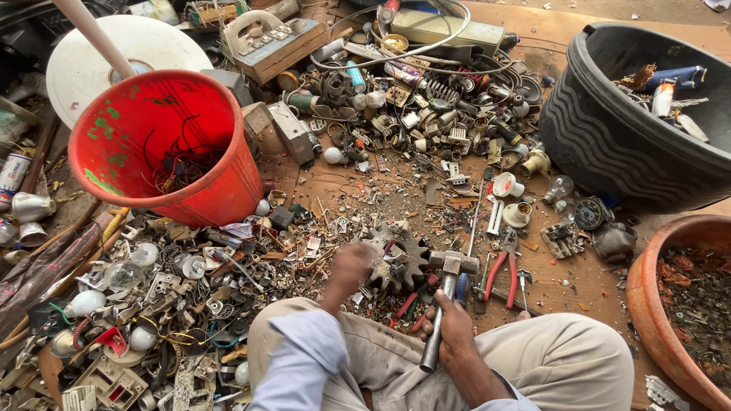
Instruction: The person sits on the ground surrounded by scrap metal and uses a hammer to strike a metal gear, breaking off a small piece. They then use pliers to further manipulate and remove a small metal component from the gear.
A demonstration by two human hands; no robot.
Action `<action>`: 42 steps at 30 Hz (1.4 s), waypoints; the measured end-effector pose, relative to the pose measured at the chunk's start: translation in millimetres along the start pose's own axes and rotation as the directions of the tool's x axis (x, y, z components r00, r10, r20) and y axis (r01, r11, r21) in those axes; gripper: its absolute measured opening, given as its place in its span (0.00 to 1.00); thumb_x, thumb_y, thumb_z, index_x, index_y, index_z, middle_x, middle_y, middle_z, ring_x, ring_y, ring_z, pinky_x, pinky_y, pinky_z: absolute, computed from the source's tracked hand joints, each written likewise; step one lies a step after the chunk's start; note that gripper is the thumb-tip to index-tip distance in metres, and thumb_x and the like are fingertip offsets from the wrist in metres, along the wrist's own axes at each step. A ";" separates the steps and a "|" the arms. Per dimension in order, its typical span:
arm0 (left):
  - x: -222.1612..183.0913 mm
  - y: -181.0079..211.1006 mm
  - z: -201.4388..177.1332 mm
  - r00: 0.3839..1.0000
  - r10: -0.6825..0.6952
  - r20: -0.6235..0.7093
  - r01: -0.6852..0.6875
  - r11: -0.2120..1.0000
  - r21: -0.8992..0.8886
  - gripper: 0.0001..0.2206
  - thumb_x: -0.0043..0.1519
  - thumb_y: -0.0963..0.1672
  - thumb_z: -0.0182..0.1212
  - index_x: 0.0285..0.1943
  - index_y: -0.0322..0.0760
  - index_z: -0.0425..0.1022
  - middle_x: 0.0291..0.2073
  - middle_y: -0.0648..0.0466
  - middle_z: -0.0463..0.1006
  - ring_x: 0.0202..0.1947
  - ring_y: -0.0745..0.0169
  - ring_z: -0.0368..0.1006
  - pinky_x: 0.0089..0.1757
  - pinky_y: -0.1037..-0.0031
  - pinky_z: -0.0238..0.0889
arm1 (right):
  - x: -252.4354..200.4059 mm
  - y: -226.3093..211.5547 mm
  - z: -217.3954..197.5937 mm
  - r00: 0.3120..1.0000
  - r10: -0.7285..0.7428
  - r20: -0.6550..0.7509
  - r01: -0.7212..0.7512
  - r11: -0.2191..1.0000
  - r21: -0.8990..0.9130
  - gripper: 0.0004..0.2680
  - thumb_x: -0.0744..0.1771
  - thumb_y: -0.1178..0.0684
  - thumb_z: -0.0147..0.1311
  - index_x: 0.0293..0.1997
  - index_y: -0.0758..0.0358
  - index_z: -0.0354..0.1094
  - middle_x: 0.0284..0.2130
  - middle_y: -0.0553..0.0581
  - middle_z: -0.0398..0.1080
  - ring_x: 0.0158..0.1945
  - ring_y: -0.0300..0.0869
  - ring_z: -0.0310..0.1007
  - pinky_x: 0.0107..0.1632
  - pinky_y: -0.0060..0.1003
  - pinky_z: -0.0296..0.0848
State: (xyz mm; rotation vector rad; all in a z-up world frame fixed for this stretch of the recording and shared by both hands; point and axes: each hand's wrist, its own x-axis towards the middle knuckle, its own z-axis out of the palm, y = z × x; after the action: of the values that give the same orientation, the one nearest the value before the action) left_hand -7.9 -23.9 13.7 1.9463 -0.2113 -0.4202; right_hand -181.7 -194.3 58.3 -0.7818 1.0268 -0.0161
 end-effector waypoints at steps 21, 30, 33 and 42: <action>-22.3 10.6 3.4 0.937 0.268 -0.222 -0.123 0.851 0.510 0.18 0.67 0.46 0.57 0.62 0.31 0.74 0.25 0.50 0.80 0.23 0.59 0.75 0.26 0.68 0.70 | 10.6 4.7 -5.0 0.998 0.006 -0.055 -0.005 1.000 0.013 0.08 0.70 0.48 0.51 0.46 0.60 0.59 0.22 0.53 0.62 0.16 0.38 0.59 0.19 0.35 0.62; -6.2 27.8 20.0 0.996 0.083 -0.025 -0.085 0.988 -0.125 0.09 0.65 0.45 0.62 0.47 0.39 0.84 0.36 0.52 0.84 0.31 0.65 0.78 0.31 0.74 0.74 | 0.9 -2.2 -1.4 0.996 0.059 -0.070 -0.060 0.998 -0.010 0.09 0.70 0.46 0.49 0.44 0.59 0.58 0.22 0.52 0.62 0.17 0.39 0.59 0.19 0.39 0.62; -16.8 15.8 -11.0 0.999 0.050 -0.016 -0.052 0.984 -0.168 0.07 0.63 0.43 0.63 0.46 0.39 0.85 0.39 0.53 0.85 0.35 0.66 0.80 0.36 0.76 0.76 | 5.2 -1.3 -1.7 0.996 0.037 -0.078 -0.039 0.999 -0.023 0.09 0.70 0.47 0.50 0.44 0.60 0.57 0.22 0.52 0.62 0.17 0.39 0.60 0.20 0.39 0.64; -28.9 1.7 7.7 0.956 0.292 -0.022 -0.254 0.866 0.431 0.07 0.62 0.42 0.62 0.41 0.42 0.86 0.43 0.54 0.85 0.36 0.60 0.81 0.40 0.72 0.76 | 13.2 4.7 -8.0 0.998 0.037 -0.046 -0.037 0.999 0.000 0.09 0.70 0.47 0.49 0.42 0.60 0.57 0.21 0.52 0.61 0.17 0.40 0.61 0.19 0.40 0.64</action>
State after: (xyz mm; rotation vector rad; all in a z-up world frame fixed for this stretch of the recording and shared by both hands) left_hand -37.4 -21.4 18.2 2.3122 -0.5553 -0.1009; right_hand -182.4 -200.2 43.3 -0.7659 1.0851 -0.0016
